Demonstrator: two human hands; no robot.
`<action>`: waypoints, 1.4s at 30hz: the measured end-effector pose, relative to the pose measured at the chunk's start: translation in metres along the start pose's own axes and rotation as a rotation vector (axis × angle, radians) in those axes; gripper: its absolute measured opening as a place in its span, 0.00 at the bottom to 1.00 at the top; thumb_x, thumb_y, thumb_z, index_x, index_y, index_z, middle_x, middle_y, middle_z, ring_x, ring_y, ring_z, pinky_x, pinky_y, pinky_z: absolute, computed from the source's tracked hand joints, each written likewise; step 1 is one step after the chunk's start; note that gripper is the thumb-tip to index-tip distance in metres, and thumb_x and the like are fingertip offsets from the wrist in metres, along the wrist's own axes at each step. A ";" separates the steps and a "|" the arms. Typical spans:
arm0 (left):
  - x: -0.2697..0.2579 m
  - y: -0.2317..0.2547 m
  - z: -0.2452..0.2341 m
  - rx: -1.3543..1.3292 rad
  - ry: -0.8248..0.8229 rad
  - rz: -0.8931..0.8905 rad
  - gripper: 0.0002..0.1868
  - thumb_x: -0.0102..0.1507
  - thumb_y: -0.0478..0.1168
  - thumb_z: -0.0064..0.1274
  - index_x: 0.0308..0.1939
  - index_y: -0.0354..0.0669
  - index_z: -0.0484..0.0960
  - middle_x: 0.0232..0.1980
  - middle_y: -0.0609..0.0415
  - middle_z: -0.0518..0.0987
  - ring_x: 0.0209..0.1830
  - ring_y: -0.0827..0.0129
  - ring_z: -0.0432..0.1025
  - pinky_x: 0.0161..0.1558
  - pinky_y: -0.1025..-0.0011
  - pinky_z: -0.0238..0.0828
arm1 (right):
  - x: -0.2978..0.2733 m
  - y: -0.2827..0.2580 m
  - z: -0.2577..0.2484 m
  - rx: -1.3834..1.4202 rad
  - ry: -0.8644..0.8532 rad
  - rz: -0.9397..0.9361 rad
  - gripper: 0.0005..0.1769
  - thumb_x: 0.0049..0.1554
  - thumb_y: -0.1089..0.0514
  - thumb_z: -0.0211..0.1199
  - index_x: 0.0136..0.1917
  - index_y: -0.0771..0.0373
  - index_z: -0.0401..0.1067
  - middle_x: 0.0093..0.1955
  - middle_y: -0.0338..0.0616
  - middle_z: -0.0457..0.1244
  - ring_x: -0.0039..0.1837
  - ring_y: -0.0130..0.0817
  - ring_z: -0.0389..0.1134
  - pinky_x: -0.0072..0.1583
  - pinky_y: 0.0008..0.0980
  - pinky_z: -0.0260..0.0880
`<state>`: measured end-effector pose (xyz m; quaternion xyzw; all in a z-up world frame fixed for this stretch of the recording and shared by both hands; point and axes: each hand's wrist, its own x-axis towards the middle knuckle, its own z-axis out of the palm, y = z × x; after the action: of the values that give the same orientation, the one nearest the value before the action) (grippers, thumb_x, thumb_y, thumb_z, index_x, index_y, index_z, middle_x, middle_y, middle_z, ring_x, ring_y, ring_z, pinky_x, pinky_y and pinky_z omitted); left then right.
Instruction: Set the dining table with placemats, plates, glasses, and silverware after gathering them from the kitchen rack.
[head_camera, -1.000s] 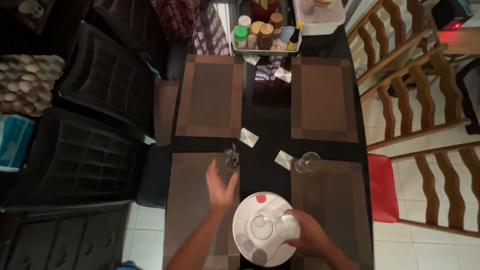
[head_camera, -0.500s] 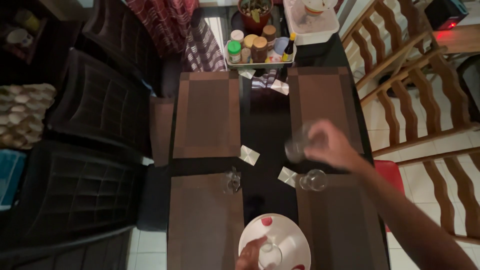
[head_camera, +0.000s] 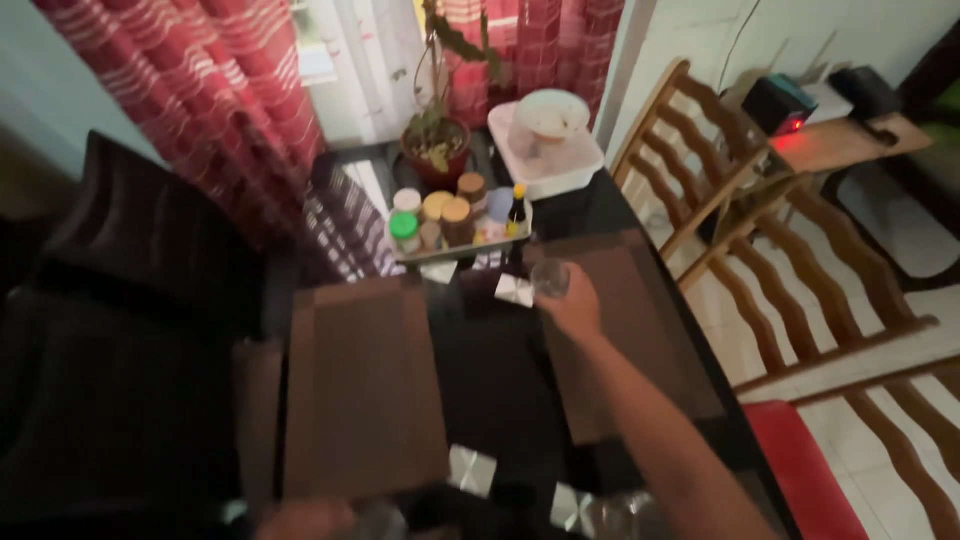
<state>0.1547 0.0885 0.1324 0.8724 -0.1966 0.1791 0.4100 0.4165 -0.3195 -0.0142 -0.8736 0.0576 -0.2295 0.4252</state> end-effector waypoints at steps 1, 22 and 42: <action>0.055 -0.023 -0.003 0.036 0.059 0.017 0.38 0.46 0.47 0.71 0.58 0.40 0.76 0.53 0.42 0.80 0.53 0.55 0.75 0.54 0.60 0.72 | 0.003 0.006 0.007 -0.043 -0.008 0.016 0.39 0.39 0.50 0.78 0.62 0.61 0.70 0.59 0.53 0.67 0.62 0.53 0.68 0.62 0.45 0.67; 0.222 -0.262 0.237 -0.032 0.285 -0.561 0.52 0.49 0.48 0.74 0.73 0.45 0.62 0.64 0.37 0.74 0.65 0.45 0.68 0.61 0.53 0.65 | 0.083 0.074 0.079 -0.144 -0.042 0.117 0.42 0.45 0.47 0.81 0.67 0.65 0.67 0.59 0.55 0.68 0.60 0.49 0.71 0.61 0.45 0.70; -0.038 -0.143 0.010 -0.160 0.255 -0.601 0.23 0.65 0.48 0.60 0.59 0.39 0.80 0.55 0.48 0.83 0.54 0.64 0.77 0.55 0.68 0.73 | -0.097 -0.014 -0.250 -0.185 0.009 0.254 0.23 0.68 0.47 0.63 0.66 0.67 0.67 0.60 0.51 0.61 0.59 0.42 0.62 0.56 0.41 0.64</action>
<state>0.1936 0.1716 0.0159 0.8271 0.1088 0.1420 0.5329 0.2167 -0.4614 0.0962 -0.8937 0.1907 -0.1715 0.3681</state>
